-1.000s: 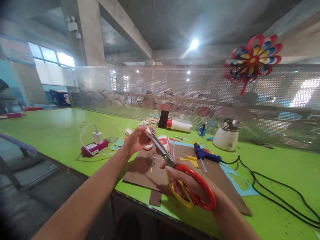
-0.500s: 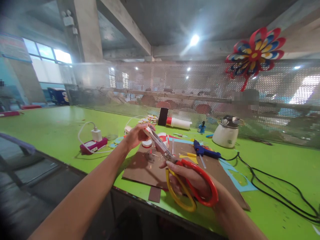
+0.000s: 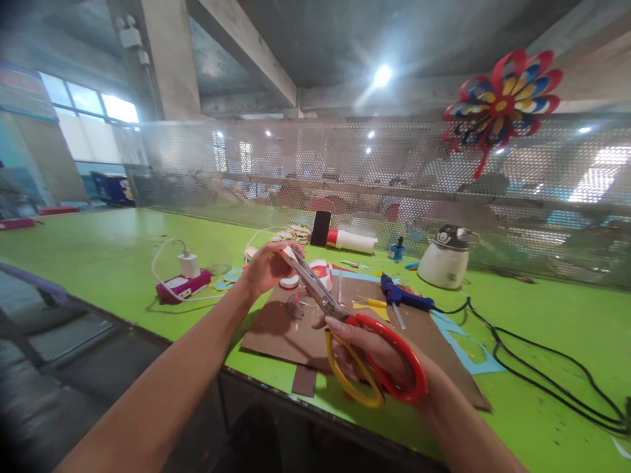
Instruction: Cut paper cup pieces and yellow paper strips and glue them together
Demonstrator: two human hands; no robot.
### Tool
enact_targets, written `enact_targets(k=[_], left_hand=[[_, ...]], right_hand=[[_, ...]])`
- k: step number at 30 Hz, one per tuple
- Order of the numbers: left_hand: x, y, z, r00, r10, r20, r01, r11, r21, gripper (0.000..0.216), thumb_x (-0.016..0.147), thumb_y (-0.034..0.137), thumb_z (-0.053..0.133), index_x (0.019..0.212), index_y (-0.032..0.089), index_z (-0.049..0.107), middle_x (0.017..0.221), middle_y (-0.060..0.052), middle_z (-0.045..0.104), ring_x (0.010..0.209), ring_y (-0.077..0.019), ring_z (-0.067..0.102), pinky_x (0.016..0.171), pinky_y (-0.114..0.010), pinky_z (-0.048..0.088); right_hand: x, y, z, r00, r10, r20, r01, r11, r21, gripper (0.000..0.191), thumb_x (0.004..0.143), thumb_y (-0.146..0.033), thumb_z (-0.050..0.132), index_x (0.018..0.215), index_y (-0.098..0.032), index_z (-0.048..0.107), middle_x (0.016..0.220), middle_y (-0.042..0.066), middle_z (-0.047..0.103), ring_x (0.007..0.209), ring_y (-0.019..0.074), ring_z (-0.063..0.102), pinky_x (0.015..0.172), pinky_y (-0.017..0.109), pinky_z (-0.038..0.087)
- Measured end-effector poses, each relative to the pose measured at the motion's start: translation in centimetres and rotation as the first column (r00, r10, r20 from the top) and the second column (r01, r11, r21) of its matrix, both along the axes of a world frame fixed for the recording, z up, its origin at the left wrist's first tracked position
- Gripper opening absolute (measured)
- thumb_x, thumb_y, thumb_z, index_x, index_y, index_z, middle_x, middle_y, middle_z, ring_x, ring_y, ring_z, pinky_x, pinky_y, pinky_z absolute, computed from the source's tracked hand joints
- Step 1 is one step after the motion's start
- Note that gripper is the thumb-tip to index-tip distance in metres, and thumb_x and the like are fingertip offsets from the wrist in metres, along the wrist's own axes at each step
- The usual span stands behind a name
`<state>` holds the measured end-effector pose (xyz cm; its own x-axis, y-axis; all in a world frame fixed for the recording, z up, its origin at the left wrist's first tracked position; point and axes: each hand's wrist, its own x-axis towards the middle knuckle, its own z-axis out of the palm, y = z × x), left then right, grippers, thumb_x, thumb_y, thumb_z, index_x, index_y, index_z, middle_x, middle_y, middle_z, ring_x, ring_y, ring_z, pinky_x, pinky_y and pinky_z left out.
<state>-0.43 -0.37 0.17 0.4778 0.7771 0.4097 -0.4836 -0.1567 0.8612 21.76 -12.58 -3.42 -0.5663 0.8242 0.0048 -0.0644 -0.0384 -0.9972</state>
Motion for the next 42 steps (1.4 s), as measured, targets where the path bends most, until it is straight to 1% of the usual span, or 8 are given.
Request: enact_targets(k=[8, 14, 19, 23, 27, 31, 38, 42], left_hand=[[0.02, 0.39, -0.33, 0.998, -0.024, 0.052, 0.028, 0.997, -0.077, 0.026, 0.066, 0.041, 0.06, 0.07, 0.015, 0.057, 0.054, 0.0, 0.056, 0.043, -0.0104, 0.049, 0.041, -0.022, 0.033], [0.0, 0.25, -0.3, 0.997, -0.046, 0.066, 0.053, 0.992, -0.112, 0.024, 0.066, 0.039, 0.06, 0.068, 0.016, 0.056, 0.051, -0.001, 0.056, 0.041, -0.0111, 0.05, 0.041, -0.023, 0.034], [0.05, 0.25, -0.37, 0.996, -0.049, 0.079, 0.059, 0.99, -0.13, 0.024, 0.067, 0.039, 0.06, 0.069, 0.016, 0.055, 0.054, -0.001, 0.057, 0.043, -0.0117, 0.052, 0.041, -0.024, 0.036], [0.11, 0.29, -0.41, 0.995, -0.052, 0.089, 0.064, 0.989, -0.132, 0.025, 0.069, 0.04, 0.061, 0.069, 0.016, 0.055, 0.055, -0.001, 0.058, 0.043, -0.0121, 0.053, 0.042, -0.024, 0.037], [0.12, 0.3, -0.41, 0.994, -0.047, 0.099, 0.062, 0.988, -0.144, 0.026, 0.07, 0.041, 0.063, 0.07, 0.016, 0.055, 0.055, 0.0, 0.059, 0.045, -0.0122, 0.055, 0.044, -0.024, 0.039], [0.08, 0.2, -0.36, 0.995, -0.059, 0.08, 0.071, 0.985, -0.159, 0.028, 0.069, 0.042, 0.063, 0.069, 0.015, 0.056, 0.056, -0.002, 0.061, 0.045, -0.0127, 0.056, 0.046, -0.024, 0.04], [0.23, -0.2, -0.21, 0.991, -0.095, 0.095, 0.108, 0.984, -0.139, 0.032, 0.069, 0.045, 0.063, 0.07, 0.013, 0.06, 0.066, -0.007, 0.065, 0.058, -0.0169, 0.062, 0.054, -0.028, 0.046], [0.37, -0.31, -0.08, 0.986, -0.105, 0.126, 0.121, 0.985, -0.123, 0.028, 0.069, 0.043, 0.063, 0.07, 0.014, 0.059, 0.067, -0.007, 0.064, 0.059, -0.0167, 0.06, 0.052, -0.028, 0.044]], right_hand=[[-0.17, 0.2, -0.07, 0.996, -0.074, 0.048, 0.069, 0.993, 0.091, 0.025, 0.093, -0.038, 0.055, 0.106, -0.018, 0.059, 0.053, -0.006, 0.05, 0.042, 0.0054, 0.043, 0.04, 0.018, 0.032], [-0.27, -0.07, 0.37, 1.0, -0.021, 0.015, 0.02, 0.998, 0.065, 0.026, 0.092, -0.038, 0.054, 0.107, -0.017, 0.06, 0.053, -0.007, 0.048, 0.041, 0.0054, 0.041, 0.04, 0.019, 0.03], [-0.24, -0.18, 0.3, 0.999, -0.038, 0.009, 0.037, 0.998, 0.046, 0.026, 0.092, -0.037, 0.054, 0.109, -0.018, 0.059, 0.053, -0.007, 0.046, 0.042, 0.0061, 0.04, 0.041, 0.019, 0.029], [-0.38, -0.14, 0.2, 0.993, -0.084, 0.08, 0.074, 0.99, 0.124, 0.025, 0.092, -0.04, 0.053, 0.099, -0.018, 0.062, 0.051, -0.007, 0.045, 0.04, 0.0061, 0.038, 0.039, 0.02, 0.029], [-0.52, -0.16, 0.21, 0.959, -0.203, 0.196, 0.144, 0.949, 0.279, 0.032, 0.092, -0.045, 0.053, 0.082, -0.016, 0.064, 0.046, -0.007, 0.042, 0.038, 0.0063, 0.037, 0.038, 0.02, 0.028], [-0.52, -0.22, 0.07, 0.906, -0.327, 0.27, 0.23, 0.913, 0.338, 0.032, 0.089, -0.047, 0.056, 0.099, -0.018, 0.064, 0.049, -0.007, 0.042, 0.039, 0.0066, 0.036, 0.036, 0.019, 0.026], [-0.53, -0.44, 0.15, 0.895, -0.326, 0.303, 0.207, 0.907, 0.366, 0.031, 0.09, -0.046, 0.054, 0.097, -0.018, 0.063, 0.054, -0.005, 0.044, 0.043, 0.0072, 0.037, 0.039, 0.02, 0.026], [-0.54, -0.4, -0.08, 0.902, -0.326, 0.282, 0.22, 0.911, 0.35, 0.031, 0.09, -0.046, 0.054, 0.101, -0.018, 0.064, 0.052, -0.006, 0.044, 0.042, 0.0076, 0.036, 0.038, 0.021, 0.025]])
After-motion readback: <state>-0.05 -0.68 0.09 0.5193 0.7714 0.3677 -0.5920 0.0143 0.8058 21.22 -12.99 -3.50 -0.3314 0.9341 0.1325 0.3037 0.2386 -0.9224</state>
